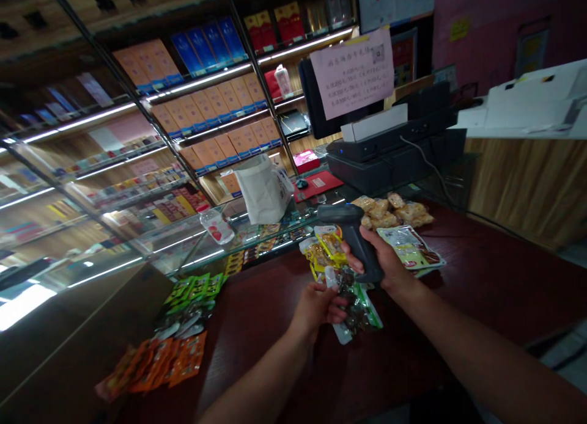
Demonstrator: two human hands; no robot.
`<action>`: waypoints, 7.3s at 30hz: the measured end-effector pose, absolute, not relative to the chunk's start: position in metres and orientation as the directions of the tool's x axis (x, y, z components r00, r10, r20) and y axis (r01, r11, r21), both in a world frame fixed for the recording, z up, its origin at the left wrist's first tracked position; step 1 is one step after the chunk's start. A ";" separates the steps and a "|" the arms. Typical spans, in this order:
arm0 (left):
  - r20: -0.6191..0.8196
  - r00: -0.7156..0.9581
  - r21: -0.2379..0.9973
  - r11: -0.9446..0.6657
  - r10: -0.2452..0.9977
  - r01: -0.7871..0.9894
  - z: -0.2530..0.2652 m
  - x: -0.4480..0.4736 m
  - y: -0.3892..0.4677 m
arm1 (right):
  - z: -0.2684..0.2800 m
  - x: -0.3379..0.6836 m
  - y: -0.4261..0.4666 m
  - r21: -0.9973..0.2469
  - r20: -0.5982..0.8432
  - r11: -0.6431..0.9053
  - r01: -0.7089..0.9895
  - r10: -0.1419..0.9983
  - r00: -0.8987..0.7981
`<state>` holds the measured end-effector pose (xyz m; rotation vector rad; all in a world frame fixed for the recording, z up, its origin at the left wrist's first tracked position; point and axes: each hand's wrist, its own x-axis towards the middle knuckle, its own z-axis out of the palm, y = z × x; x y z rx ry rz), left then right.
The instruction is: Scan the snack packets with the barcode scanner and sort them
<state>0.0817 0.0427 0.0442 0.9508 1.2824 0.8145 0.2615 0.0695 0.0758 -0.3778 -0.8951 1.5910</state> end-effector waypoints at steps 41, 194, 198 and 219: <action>0.349 -0.195 -0.251 0.292 0.917 0.923 0.129 -0.124 0.030 | 0.050 0.247 0.067 -0.788 0.184 -0.092 -0.609 0.909 -0.374; 0.147 0.300 0.123 -0.318 0.943 0.940 0.033 -0.031 0.036 | 0.058 0.244 0.068 -0.771 0.141 -0.121 -0.625 0.925 -0.352; 0.064 0.126 0.190 -0.136 0.990 0.972 0.047 -0.051 0.054 | 0.059 0.241 0.066 -0.798 0.137 -0.123 -0.591 0.916 -0.376; -0.053 -0.082 0.991 0.062 0.995 0.116 0.027 -0.048 0.061 | 0.050 0.233 0.048 -0.885 0.046 -0.139 -0.444 0.923 -0.381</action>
